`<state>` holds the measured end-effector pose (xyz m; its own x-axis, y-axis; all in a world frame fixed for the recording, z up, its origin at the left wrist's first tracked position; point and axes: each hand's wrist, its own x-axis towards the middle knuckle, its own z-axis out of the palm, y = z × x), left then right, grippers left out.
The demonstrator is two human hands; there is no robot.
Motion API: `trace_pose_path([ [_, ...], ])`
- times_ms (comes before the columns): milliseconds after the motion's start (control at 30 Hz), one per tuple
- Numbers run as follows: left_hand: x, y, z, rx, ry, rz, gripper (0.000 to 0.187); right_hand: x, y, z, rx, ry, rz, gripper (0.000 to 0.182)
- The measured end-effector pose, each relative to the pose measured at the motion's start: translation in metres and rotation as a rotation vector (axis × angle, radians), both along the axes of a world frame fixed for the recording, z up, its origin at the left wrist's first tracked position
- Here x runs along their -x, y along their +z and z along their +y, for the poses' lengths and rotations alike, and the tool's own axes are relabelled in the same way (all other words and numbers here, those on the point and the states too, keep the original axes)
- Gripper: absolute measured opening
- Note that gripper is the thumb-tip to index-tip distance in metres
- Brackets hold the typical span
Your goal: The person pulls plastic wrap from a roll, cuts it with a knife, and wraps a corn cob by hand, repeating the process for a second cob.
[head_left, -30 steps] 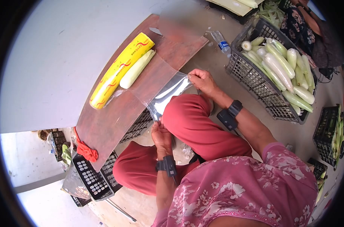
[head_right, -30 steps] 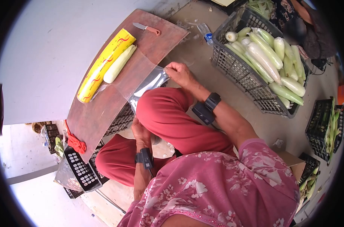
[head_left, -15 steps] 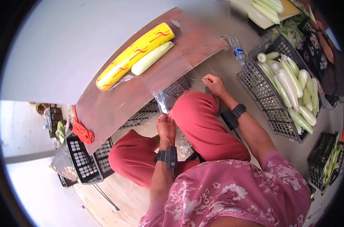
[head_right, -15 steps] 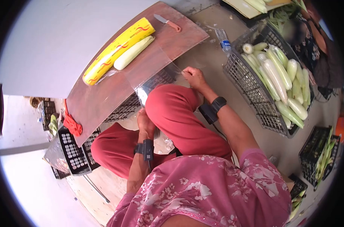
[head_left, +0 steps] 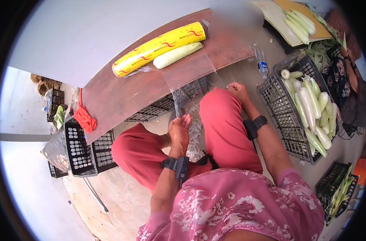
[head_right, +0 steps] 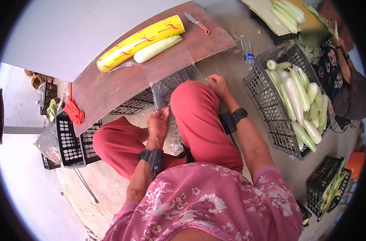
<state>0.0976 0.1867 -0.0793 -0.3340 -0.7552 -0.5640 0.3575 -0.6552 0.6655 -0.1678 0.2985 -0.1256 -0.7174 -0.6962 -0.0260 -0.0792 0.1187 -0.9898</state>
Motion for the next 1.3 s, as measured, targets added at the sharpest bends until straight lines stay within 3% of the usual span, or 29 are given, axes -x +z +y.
trace_pose_path([
  [367, -0.004, -0.024, -0.006, -0.050, -0.058, 0.031, 0.012, -0.003, 0.036, 0.007, 0.003, 0.196, -0.187, 0.020],
  [667, -0.003, -0.025, -0.006, -0.002, -0.060, -0.032, 0.013, 0.013, 0.024, 0.008, 0.013, 0.305, -0.213, 0.023],
  [867, -0.010, -0.008, -0.008, -0.024, -0.061, 0.229, 0.011, 0.004, 0.054, 0.017, -0.014, 0.192, -0.228, 0.023],
  [1067, -0.005, 0.014, -0.015, -0.045, 0.019, 0.208, 0.009, -0.007, 0.097, 0.019, 0.146, 0.137, -0.168, 0.014],
  [1300, 0.006, 0.049, -0.018, -0.126, 0.167, 0.261, 0.013, -0.007, 0.130, 0.012, 0.148, 0.129, -0.400, 0.014],
])
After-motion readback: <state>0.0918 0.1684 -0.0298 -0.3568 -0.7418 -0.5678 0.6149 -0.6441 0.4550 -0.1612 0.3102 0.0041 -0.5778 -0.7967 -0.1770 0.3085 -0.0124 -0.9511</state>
